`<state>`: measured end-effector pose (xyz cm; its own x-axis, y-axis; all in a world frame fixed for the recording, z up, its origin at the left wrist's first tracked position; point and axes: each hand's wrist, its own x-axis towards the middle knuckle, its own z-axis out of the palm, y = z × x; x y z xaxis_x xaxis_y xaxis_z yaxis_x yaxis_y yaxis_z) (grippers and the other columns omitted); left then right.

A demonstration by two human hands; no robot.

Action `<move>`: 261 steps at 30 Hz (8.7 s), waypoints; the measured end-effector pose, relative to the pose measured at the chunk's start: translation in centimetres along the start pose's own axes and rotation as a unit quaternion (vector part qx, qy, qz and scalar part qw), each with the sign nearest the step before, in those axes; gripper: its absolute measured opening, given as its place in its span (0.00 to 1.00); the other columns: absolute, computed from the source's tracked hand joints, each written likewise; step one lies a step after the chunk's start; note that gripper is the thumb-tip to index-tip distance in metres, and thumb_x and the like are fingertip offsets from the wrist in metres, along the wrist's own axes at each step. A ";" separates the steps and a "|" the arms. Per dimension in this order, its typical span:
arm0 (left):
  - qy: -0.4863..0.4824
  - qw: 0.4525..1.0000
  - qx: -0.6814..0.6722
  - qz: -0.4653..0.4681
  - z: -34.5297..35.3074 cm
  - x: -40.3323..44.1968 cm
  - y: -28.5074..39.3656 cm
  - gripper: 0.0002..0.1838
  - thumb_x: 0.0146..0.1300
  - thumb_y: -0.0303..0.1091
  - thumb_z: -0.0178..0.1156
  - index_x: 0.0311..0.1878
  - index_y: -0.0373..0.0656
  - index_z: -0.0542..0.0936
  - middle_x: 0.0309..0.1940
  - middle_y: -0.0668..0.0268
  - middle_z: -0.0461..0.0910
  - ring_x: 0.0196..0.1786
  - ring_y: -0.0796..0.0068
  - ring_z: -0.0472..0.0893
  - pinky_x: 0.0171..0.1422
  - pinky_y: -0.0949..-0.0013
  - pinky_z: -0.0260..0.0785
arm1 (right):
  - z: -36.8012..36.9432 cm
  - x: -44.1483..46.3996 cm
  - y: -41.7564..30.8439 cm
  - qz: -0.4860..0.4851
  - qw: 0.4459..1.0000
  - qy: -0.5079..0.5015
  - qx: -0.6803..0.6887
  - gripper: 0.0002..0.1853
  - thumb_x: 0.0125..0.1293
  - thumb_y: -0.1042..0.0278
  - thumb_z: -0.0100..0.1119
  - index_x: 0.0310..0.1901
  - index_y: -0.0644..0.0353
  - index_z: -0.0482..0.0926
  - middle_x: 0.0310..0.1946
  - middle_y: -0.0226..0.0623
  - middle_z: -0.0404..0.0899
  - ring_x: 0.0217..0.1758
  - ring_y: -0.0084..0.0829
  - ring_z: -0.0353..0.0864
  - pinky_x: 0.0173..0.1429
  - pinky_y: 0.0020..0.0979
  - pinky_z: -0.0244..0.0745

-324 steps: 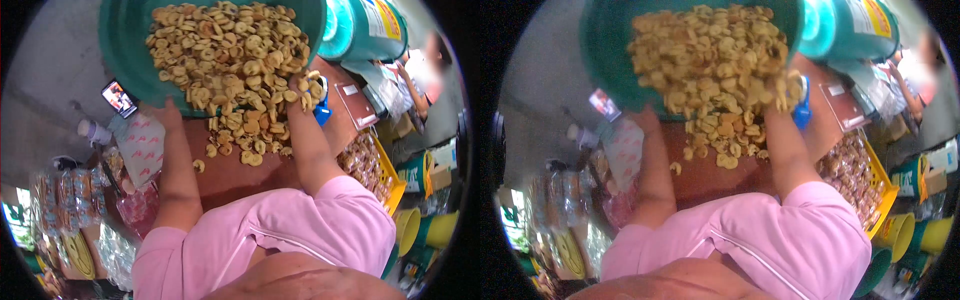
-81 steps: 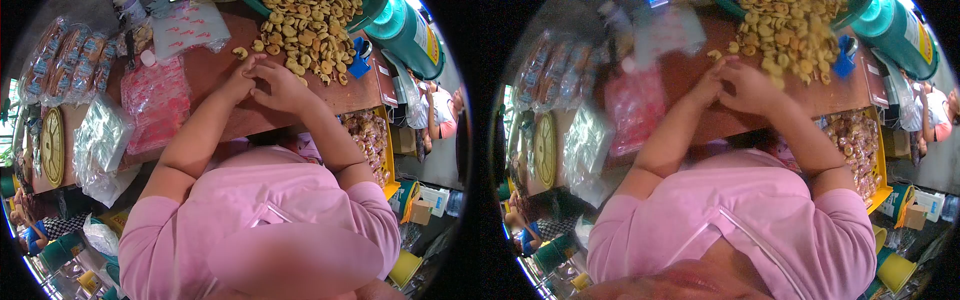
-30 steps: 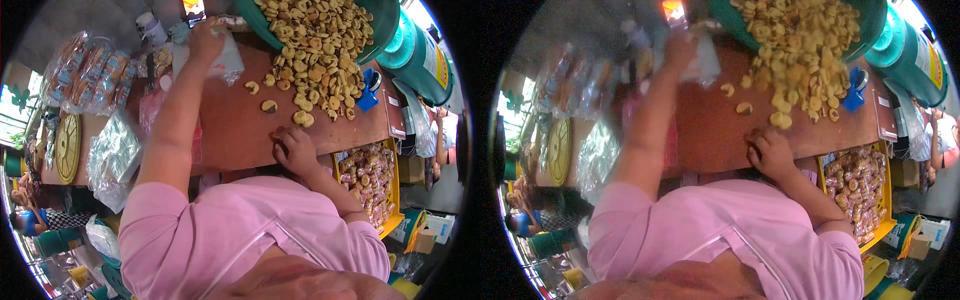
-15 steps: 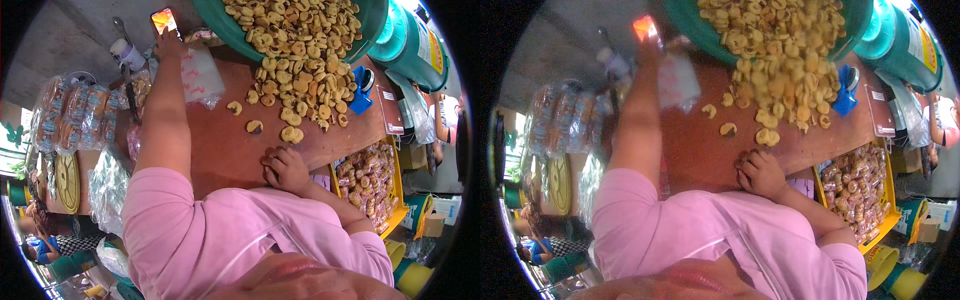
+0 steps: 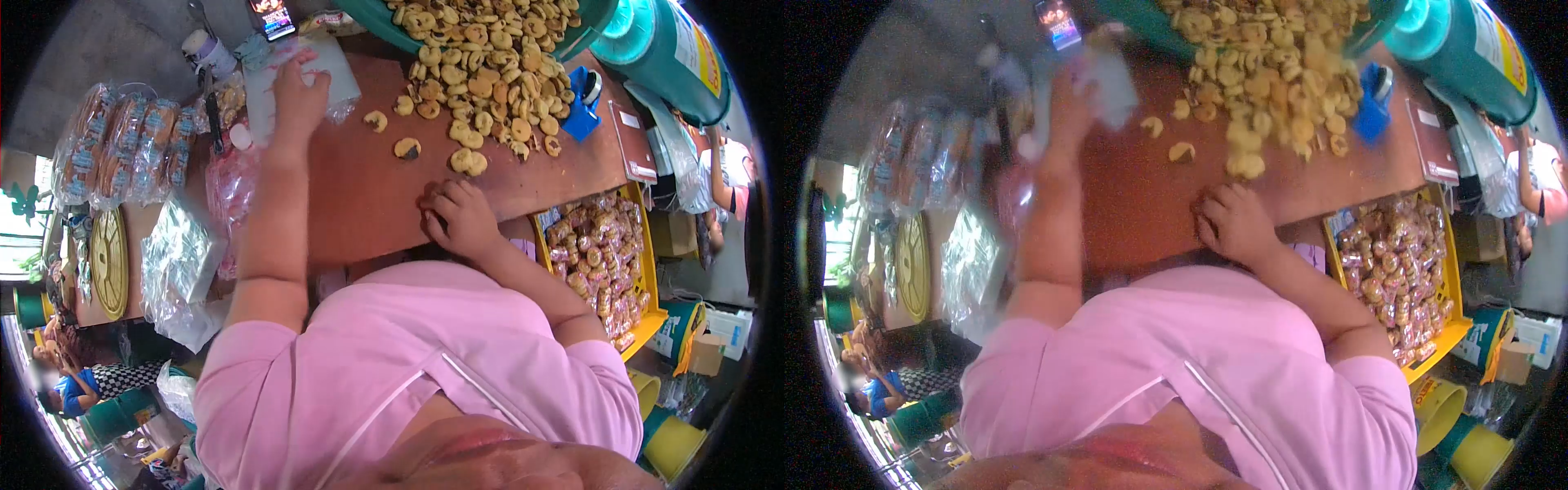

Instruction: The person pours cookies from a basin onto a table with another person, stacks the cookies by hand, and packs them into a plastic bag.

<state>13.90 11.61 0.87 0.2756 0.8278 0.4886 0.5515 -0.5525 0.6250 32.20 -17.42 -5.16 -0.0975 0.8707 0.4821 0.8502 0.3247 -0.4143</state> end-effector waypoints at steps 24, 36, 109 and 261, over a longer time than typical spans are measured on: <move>-0.128 0.987 -0.032 0.094 4.3 -9.8 4.3 0.16 0.62 0.46 0.66 0.46 0.45 0.84 0.40 0.59 0.84 0.47 0.55 0.81 0.55 0.55 0.73 | -4.3 3.0 1.0 0.212 0.957 -0.138 -0.145 0.14 0.61 0.62 0.70 0.45 0.60 0.82 0.44 0.43 0.80 0.48 0.47 0.79 0.52 0.44 0.76; -0.333 0.812 -0.444 -0.181 5.5 -10.8 5.1 0.20 0.71 0.37 0.61 0.63 0.44 0.74 0.56 0.60 0.79 0.53 0.64 0.82 0.60 0.60 0.74 | -2.1 1.5 0.9 0.254 0.945 0.073 0.195 0.16 0.65 0.57 0.69 0.47 0.59 0.82 0.35 0.46 0.83 0.40 0.48 0.83 0.46 0.42 0.78; -0.332 0.663 -0.562 -0.366 6.3 -13.4 8.2 0.33 0.79 0.59 0.40 0.66 0.39 0.72 0.45 0.60 0.82 0.40 0.73 0.82 0.40 0.68 0.79 | -2.6 5.3 0.0 0.175 0.981 0.005 0.089 0.20 0.62 0.61 0.72 0.51 0.62 0.78 0.46 0.43 0.82 0.51 0.44 0.82 0.56 0.37 0.75; -0.116 0.976 0.182 0.019 -11.0 -14.4 -8.1 0.10 0.57 0.32 0.68 0.36 0.36 0.80 0.64 0.52 0.77 0.62 0.54 0.78 0.62 0.61 0.73 | -0.3 1.4 4.1 0.101 0.986 0.103 0.086 0.46 0.55 0.62 0.77 0.73 0.65 0.62 0.64 0.52 0.72 0.67 0.46 0.72 0.71 0.40 0.66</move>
<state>-3.22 3.10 -4.54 0.4482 0.8308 0.3300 0.7696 -0.5464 0.3305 35.71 -15.00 -5.92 0.1871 0.8362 0.5155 0.7398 0.2254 -0.6340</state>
